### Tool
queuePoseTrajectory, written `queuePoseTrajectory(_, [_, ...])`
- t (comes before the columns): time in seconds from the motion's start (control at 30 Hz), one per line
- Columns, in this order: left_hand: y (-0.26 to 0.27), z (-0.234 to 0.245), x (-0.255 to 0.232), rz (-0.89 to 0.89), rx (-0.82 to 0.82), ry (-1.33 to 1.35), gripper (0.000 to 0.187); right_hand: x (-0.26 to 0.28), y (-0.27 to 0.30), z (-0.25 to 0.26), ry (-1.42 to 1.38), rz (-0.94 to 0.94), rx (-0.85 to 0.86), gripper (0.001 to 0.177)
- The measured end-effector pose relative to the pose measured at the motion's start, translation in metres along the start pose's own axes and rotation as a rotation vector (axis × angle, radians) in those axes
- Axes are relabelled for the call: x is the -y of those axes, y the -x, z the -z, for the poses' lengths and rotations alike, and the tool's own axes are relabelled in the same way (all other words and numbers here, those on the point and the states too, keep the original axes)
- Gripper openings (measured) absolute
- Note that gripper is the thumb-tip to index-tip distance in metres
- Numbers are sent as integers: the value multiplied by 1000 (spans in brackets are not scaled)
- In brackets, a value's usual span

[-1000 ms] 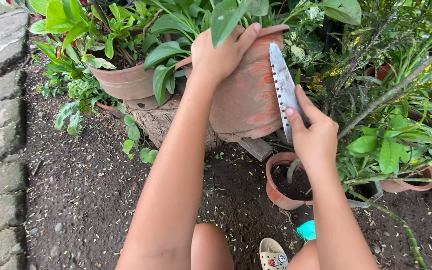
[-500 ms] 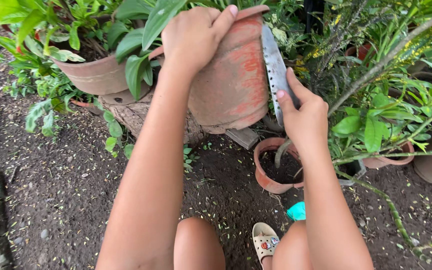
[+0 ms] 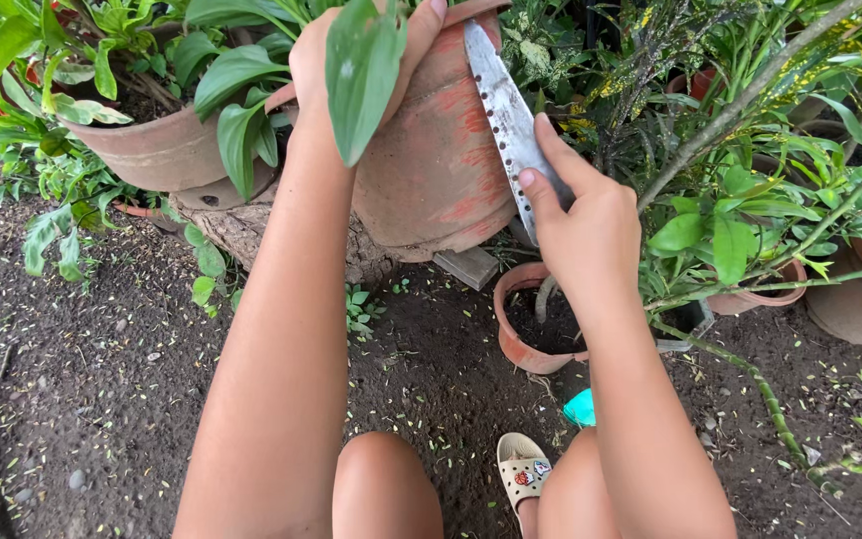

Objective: The person holds a terracotta pot with one hand and uses a serrated knife to scrape the exterior surface. The person repeatedly scrapes the same area of the pot's side while kneeling in a garden setting.

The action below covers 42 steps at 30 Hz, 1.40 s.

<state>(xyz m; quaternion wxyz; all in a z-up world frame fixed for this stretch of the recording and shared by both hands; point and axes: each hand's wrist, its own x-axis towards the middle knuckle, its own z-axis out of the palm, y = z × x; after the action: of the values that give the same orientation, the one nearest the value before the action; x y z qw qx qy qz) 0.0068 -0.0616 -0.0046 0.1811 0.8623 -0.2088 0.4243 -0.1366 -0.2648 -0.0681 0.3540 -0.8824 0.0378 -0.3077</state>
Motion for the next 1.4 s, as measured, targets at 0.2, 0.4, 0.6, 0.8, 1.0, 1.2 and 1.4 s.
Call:
queuePoseTrajectory(0.2, [5,-1,1,-32,-98,64,49,0,-1,-2,55,81,-78,47])
queuePoseTrajectory(0.4, [2,-4,4,7,-60,93,53,1,2,-8,77,83,-66,47])
queuePoseTrajectory(0.6, [-1,2,-1,167,95,242,57,2,8,-7,116,114,-71,46])
queuePoseTrajectory(0.8, [0,11,-3,209,142,268,59,-10,-1,-12,104,143,-133,45])
queuePoseTrajectory(1.0, [2,9,4,87,13,141,57,-14,13,-28,-11,222,-132,47])
queuePoseTrajectory(1.2, [2,11,9,189,104,210,59,-22,0,-35,34,95,-103,46])
queuePoseTrajectory(1.4, [1,11,9,158,66,133,58,-22,10,-50,-104,339,-218,48])
